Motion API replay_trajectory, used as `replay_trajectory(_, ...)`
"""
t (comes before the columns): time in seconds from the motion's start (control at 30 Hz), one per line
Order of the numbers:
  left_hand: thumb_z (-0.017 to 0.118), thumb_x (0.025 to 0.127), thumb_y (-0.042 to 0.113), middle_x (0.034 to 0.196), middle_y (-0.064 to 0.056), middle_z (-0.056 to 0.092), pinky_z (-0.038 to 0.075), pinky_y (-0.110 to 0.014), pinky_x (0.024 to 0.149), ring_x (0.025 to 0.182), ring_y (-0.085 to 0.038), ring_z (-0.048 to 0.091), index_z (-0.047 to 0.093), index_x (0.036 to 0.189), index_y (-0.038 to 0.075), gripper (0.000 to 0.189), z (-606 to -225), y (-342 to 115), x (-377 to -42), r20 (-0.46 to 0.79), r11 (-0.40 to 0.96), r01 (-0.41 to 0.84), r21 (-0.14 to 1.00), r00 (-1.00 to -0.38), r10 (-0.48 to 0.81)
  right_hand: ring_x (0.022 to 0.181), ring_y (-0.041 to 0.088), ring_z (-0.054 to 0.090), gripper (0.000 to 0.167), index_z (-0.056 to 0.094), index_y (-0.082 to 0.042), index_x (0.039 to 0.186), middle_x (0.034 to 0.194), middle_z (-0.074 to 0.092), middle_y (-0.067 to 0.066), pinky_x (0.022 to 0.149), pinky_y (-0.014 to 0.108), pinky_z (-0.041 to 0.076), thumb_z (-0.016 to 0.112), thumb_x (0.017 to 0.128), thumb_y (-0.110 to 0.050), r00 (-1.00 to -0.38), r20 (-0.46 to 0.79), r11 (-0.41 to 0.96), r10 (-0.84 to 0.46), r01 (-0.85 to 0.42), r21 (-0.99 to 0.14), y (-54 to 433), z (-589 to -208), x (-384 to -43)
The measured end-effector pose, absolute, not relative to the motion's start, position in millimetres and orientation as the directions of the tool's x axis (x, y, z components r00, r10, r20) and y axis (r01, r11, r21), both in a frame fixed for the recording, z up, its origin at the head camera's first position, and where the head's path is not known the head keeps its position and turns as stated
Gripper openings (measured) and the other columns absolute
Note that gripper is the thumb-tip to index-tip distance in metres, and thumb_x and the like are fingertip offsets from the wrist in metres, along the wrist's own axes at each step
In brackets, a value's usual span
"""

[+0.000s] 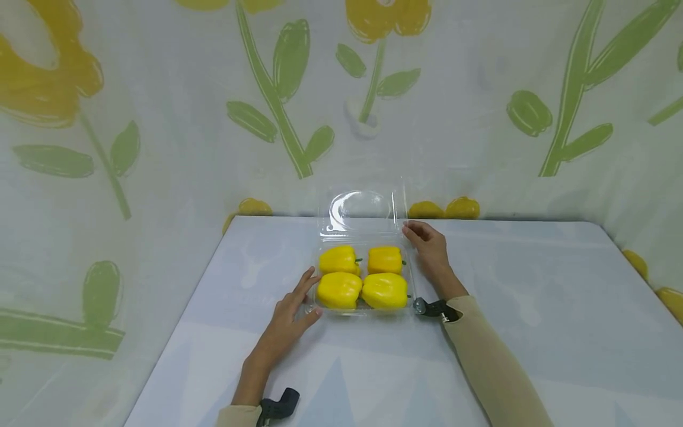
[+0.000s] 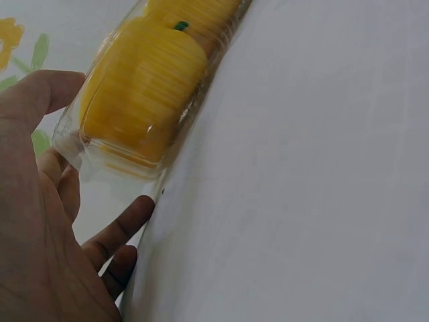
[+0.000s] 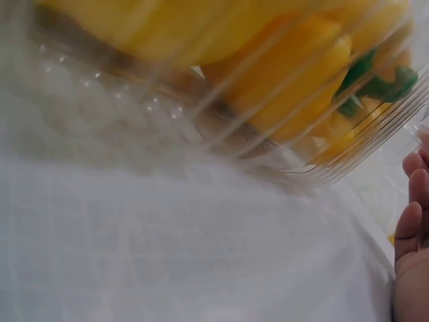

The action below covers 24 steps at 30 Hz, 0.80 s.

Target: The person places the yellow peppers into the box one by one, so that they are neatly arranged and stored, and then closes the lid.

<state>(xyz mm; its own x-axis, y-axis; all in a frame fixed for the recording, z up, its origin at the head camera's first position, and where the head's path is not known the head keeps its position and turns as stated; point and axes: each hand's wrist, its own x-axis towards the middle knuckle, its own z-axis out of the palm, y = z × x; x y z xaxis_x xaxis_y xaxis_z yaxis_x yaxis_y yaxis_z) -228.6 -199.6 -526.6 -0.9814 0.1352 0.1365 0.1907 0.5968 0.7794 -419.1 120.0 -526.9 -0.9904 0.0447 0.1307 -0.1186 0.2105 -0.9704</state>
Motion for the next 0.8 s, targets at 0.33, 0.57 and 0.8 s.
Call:
replay_trajectory(0.33,0.058,0.098,0.047,0.161,0.028,0.012,0.023,-0.059,0.103,0.111,-0.016,0.045,0.032,0.155,0.041,0.064,-529,-202,-229,0.136,0.603,0.192,0.774,-0.981,0.138,0.099,0.018,0.057,0.043,0.076,-0.016,0.114,0.114,0.072,-0.003,0.084,0.023,0.047,0.076,0.085,-0.048,-0.981,0.176,0.158,0.085,-0.161,-0.974,122,-527,-415)
replay_trajectory(0.57,0.057,0.097,0.051,0.161,0.030,0.013,0.023,-0.058,0.103,0.110,-0.015,0.045,0.030,0.155,0.045,0.064,-529,-202,-229,0.128,0.611,0.184,0.770,-0.983,0.135,0.098,0.018,0.063,0.043,0.076,-0.013,0.112,0.108,0.074,0.000,0.084,0.025,0.050,0.078,0.084,-0.045,-0.985,0.154,0.098,0.078,-0.146,-0.984,125,-524,-408)
replay_trajectory(0.8,0.058,0.098,0.049,0.161,0.030,0.012,0.021,-0.060,0.106,0.112,-0.015,0.045,0.031,0.155,0.043,0.064,-527,-202,-227,0.125,0.602,0.183,0.777,-0.982,0.138,0.092,0.018,0.065,0.039,0.078,-0.012,0.108,0.105,0.075,0.001,0.080,0.024,0.050,0.081,0.082,-0.041,-0.985,0.154,0.061,0.082,-0.149,-0.987,126,-525,-406)
